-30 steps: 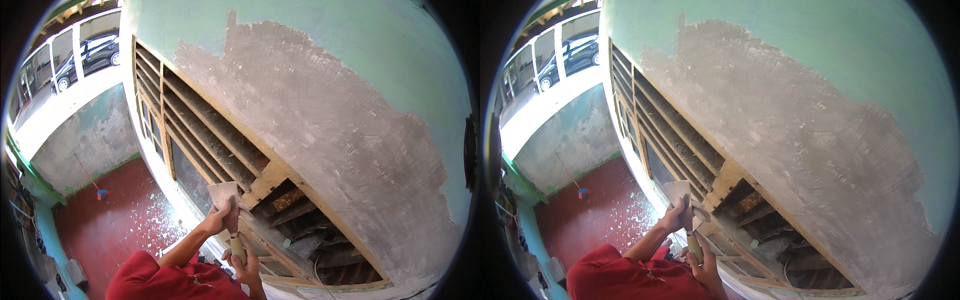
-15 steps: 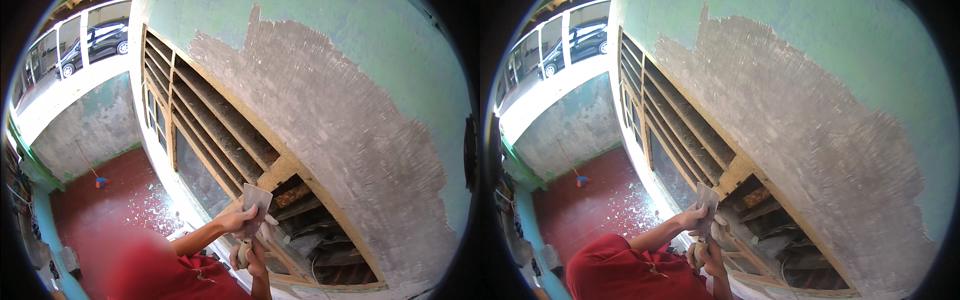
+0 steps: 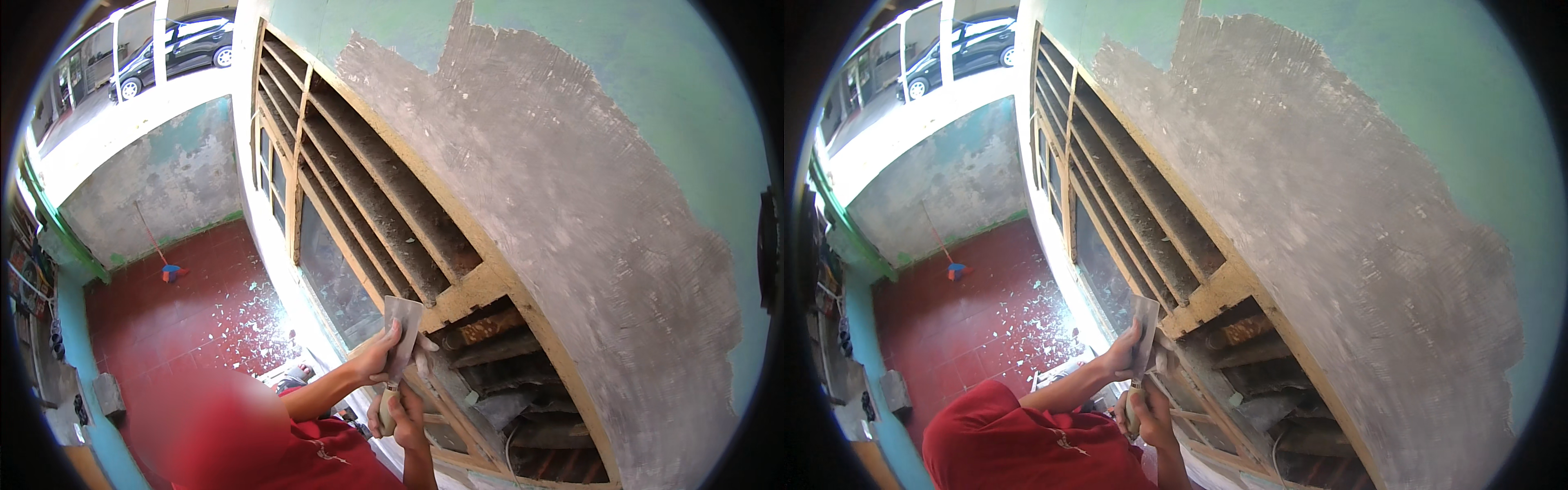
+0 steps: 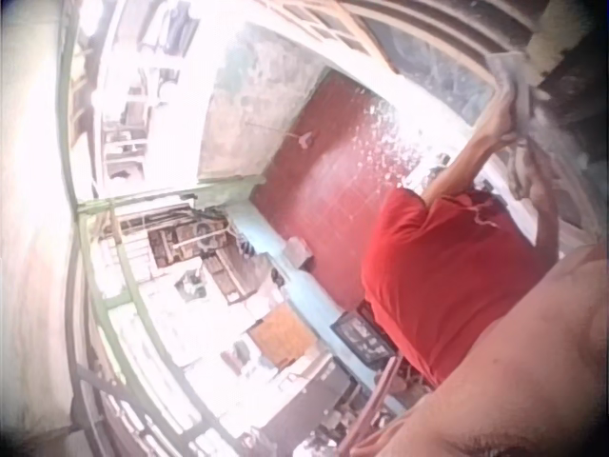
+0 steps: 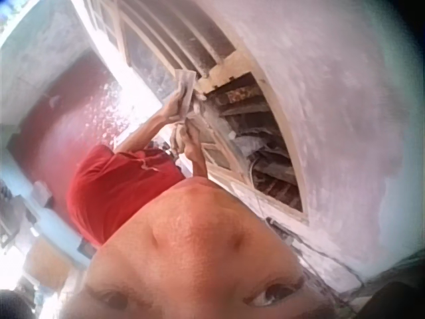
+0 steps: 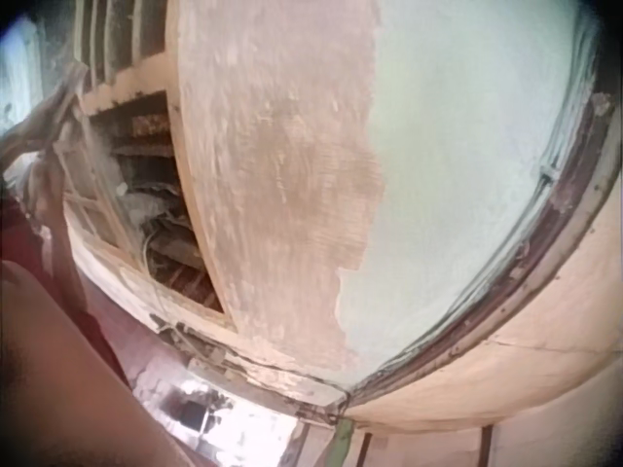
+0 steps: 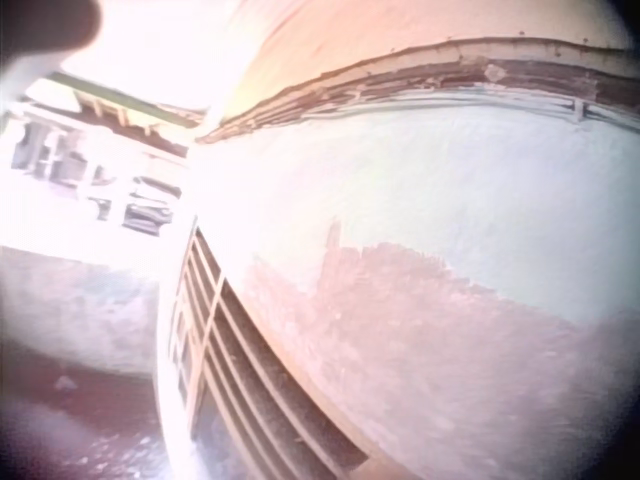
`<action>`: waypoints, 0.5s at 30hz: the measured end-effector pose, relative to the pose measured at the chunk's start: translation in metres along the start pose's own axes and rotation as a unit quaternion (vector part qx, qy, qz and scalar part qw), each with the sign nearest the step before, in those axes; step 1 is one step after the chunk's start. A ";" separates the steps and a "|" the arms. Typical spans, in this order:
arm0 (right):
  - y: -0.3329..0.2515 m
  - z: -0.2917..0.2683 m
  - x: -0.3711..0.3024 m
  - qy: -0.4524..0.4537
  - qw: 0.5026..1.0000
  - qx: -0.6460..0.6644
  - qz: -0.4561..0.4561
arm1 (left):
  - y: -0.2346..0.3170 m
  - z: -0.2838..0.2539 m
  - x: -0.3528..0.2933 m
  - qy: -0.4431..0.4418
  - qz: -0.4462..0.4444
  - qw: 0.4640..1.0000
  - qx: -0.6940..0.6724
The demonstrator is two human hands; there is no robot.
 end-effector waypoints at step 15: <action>0.013 0.027 0.027 -0.022 0.997 0.069 0.000 | 0.062 -0.038 -0.072 0.424 0.397 0.631 0.514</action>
Point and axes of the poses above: each hand's wrist, its own x-axis towards the middle knuckle, its own z-axis out of the palm, y = z × x, the point moved 7 cm from there along x, towards the middle knuckle, and after that the axes turned 9 degrees about -z, right-handed, at the moved point
